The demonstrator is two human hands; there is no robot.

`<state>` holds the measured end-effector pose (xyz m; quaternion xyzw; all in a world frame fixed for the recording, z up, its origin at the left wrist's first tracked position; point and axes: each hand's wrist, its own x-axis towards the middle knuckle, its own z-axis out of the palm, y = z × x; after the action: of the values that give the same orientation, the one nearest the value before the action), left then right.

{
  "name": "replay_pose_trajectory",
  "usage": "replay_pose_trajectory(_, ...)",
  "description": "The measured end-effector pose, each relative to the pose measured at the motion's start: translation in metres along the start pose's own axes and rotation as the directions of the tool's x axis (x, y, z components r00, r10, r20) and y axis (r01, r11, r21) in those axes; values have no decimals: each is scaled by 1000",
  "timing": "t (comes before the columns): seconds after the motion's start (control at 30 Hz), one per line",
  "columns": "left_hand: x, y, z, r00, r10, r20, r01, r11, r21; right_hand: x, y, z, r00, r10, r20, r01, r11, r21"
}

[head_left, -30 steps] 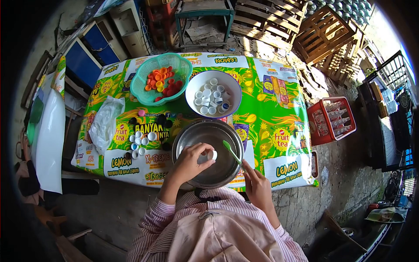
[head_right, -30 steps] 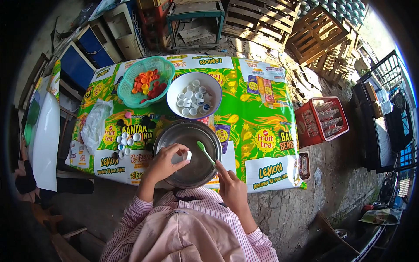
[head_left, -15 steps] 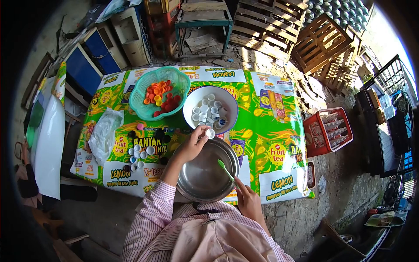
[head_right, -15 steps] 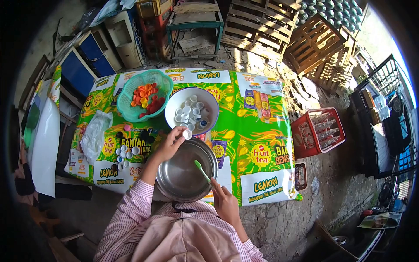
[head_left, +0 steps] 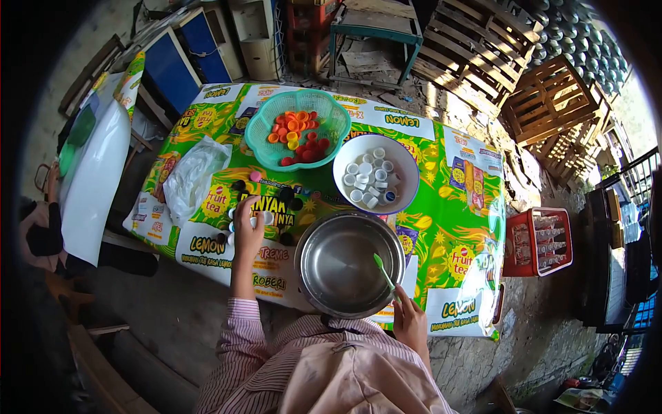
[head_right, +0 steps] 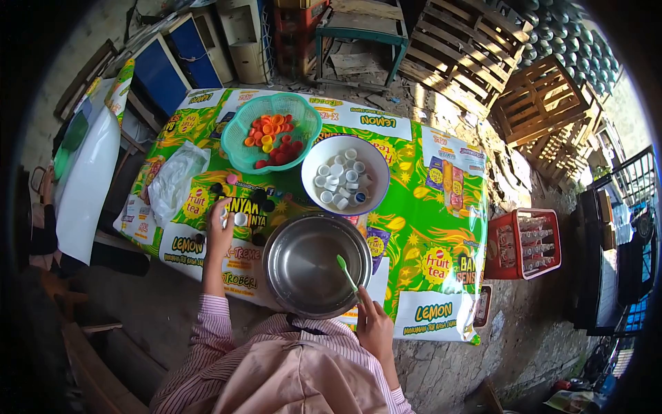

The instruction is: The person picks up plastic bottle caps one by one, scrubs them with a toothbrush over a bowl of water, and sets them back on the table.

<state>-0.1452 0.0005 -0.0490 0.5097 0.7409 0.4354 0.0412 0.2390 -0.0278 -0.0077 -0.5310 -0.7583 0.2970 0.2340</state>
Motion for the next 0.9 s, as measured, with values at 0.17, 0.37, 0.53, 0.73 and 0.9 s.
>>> replay_pose_trajectory(0.17,-38,-34,-37,993,-97,-64,107,978,181,11,-1,-2,996,-72,50,74,997,-20)
replay_pose_trajectory(0.37,-36,-24,-2,1000,26,18,-31,918,395,15,-13,-8,991,-109,75,111,994,-18)
replay_pose_trajectory(0.53,-32,-26,21,997,-46,64,9,877,481,5,-14,-11,995,-99,19,99,995,20)
replay_pose_trajectory(0.73,-26,-6,9,996,82,-39,-75,987,145,-10,-9,-13,1000,-14,22,14,1000,2)
replay_pose_trajectory(0.9,-36,78,8,993,108,37,-104,991,-88,-15,-9,-13,1000,29,-2,-29,1000,9)
